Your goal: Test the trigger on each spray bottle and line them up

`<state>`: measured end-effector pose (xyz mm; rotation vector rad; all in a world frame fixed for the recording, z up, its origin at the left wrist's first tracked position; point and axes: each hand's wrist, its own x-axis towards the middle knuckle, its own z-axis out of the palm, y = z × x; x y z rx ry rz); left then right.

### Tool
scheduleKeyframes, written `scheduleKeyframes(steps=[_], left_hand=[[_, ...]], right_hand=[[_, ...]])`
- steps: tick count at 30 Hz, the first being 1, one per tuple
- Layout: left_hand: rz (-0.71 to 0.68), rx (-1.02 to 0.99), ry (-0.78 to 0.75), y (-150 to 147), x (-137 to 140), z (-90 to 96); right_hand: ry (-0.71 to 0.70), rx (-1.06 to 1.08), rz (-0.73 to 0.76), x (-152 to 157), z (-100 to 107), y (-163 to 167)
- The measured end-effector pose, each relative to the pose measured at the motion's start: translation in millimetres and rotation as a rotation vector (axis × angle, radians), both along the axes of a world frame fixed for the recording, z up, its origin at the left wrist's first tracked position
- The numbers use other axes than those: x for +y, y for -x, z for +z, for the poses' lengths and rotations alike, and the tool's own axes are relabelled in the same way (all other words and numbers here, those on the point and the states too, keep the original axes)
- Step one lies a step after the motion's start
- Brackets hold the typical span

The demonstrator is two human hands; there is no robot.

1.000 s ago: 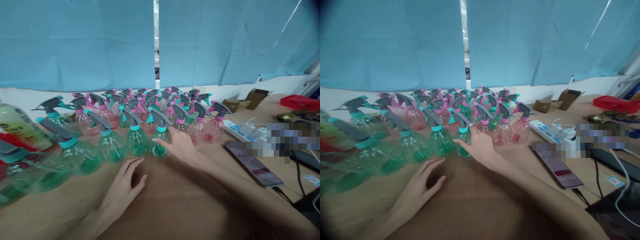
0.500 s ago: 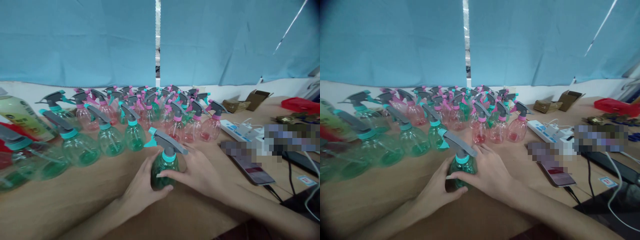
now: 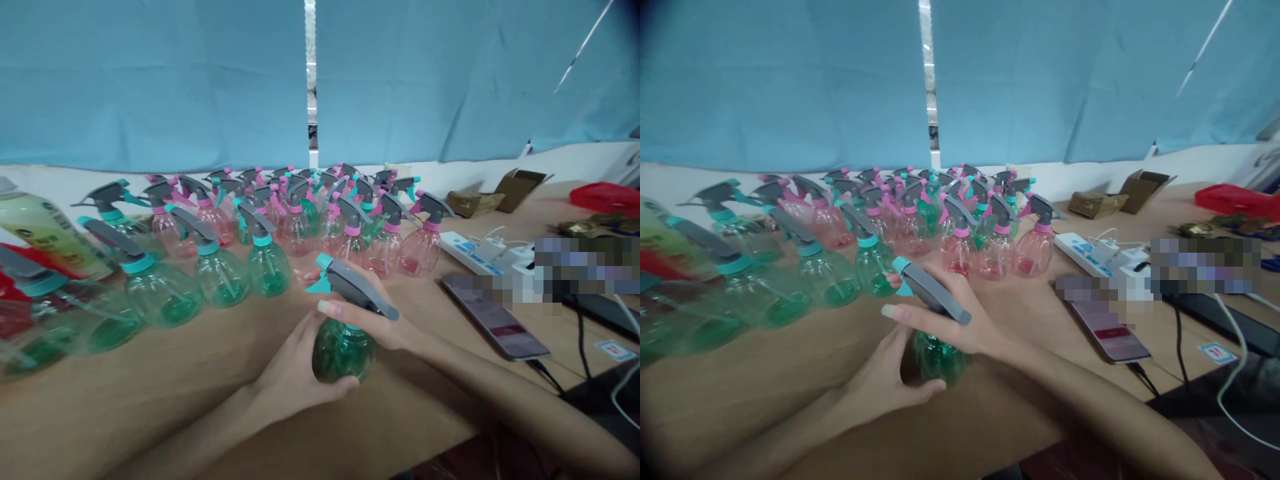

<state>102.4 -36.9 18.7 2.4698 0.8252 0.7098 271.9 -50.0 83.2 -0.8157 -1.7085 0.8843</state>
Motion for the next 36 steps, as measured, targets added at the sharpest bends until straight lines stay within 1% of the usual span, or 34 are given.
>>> scheduleKeyframes(steps=[5, 9, 14, 17, 20, 25, 30, 36], left_hand=[[-0.006, 0.038, -0.016, 2, 3, 0.4], [0.0, 0.085, -0.009, 10, 9, -1.9], [0.025, 0.189, -0.144, 35, 26, -7.5], [0.079, 0.214, -0.191, 52, 35, -11.2], [0.12, 0.21, -0.23, 61, 39, -15.2], [0.122, 0.226, -0.249, 62, 38, -20.0], [0.113, 0.248, -0.244, 61, 38, -21.7], [0.106, 0.262, -0.25, 61, 37, -21.3]], right_hand=[[0.026, -0.005, 0.027, 4, 1, 1], [0.002, 0.001, 0.029, 12, 2, 4], [-0.053, -0.067, -0.044, 31, -4, 1], [-0.098, -0.103, -0.108, 42, -8, 0], [-0.075, -0.146, -0.149, 50, -10, 0], [-0.038, -0.085, -0.104, 59, -9, 3], [0.005, -0.091, -0.058, 61, -4, 2], [0.054, -0.026, -0.054, 60, -8, 1]])
